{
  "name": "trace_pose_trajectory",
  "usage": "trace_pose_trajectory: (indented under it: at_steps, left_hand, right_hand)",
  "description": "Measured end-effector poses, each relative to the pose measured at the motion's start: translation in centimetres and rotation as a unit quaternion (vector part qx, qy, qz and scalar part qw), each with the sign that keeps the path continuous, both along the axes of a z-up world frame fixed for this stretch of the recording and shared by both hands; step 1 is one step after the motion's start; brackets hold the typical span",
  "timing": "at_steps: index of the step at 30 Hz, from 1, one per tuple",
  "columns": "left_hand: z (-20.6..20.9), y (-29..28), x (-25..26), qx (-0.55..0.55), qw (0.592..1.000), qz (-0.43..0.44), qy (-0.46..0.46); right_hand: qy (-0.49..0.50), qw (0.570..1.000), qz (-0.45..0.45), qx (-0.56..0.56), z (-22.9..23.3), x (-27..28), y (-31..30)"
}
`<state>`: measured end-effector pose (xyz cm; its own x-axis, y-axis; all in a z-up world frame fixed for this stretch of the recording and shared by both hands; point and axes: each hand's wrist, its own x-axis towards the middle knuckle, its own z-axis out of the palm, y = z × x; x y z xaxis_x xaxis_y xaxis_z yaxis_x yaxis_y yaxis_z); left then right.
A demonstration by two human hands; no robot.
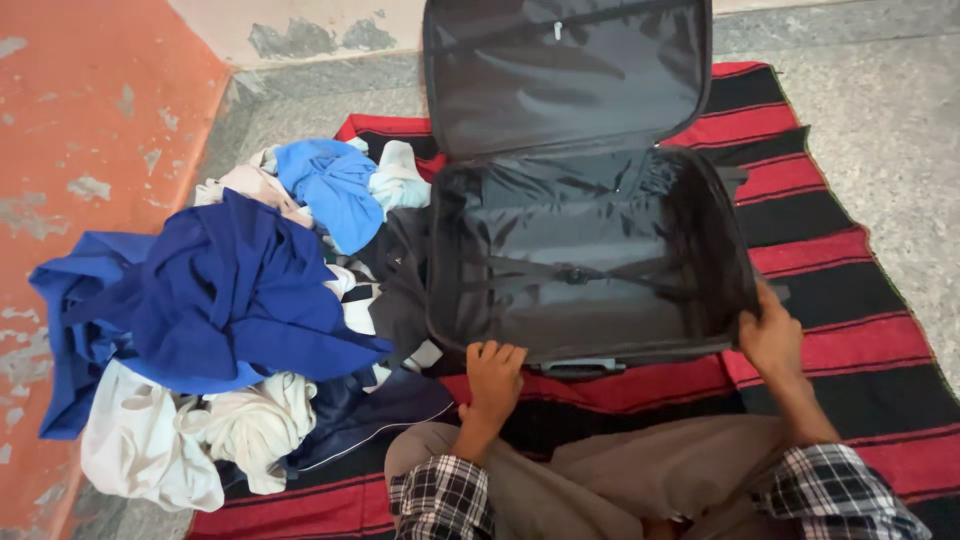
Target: The person folds a blue garment and places it into an open suitcase on the floor.
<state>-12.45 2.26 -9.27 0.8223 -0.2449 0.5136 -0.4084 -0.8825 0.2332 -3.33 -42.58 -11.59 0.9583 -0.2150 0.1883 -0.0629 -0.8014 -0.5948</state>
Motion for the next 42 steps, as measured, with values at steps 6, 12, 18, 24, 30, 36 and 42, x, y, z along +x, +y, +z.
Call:
trace_pose_trajectory:
  at_steps: [6, 12, 18, 24, 30, 36, 42]
  left_hand:
    - [3.4, 0.3, -1.8, -0.167, 0.979, 0.030, -0.112]
    - [-2.8, 4.2, 1.0, -0.553, 0.763, 0.323, 0.093]
    - [-7.4, 4.8, 0.9, -0.805, 0.526, 0.161, 0.224]
    - [-7.6, 4.5, -0.5, -0.808, 0.530, 0.154, 0.207]
    - [-6.3, 4.1, -2.1, -0.788, 0.558, 0.171, 0.195]
    - [-6.4, 4.0, -1.9, -0.770, 0.542, 0.244, 0.232]
    - [-5.2, 3.7, -2.2, -0.796, 0.530, 0.217, 0.192]
  right_hand:
    - [0.002, 0.999, -0.036, 0.019, -1.9, -0.5, -0.7]
    - [0.126, 0.908, -0.152, 0.369, -5.1, 1.5, -0.4]
    - [0.129, 0.913, -0.103, 0.374, -5.2, 0.5, -0.4]
    - [0.077, 0.910, -0.069, 0.401, -5.4, -0.8, -1.2]
    - [0.111, 0.917, -0.073, 0.375, -5.4, -2.1, -1.9]
    - [0.145, 0.934, -0.068, 0.321, -4.6, -2.6, -1.6]
    - [0.137, 0.970, -0.063, 0.190, -4.1, -3.3, -1.5]
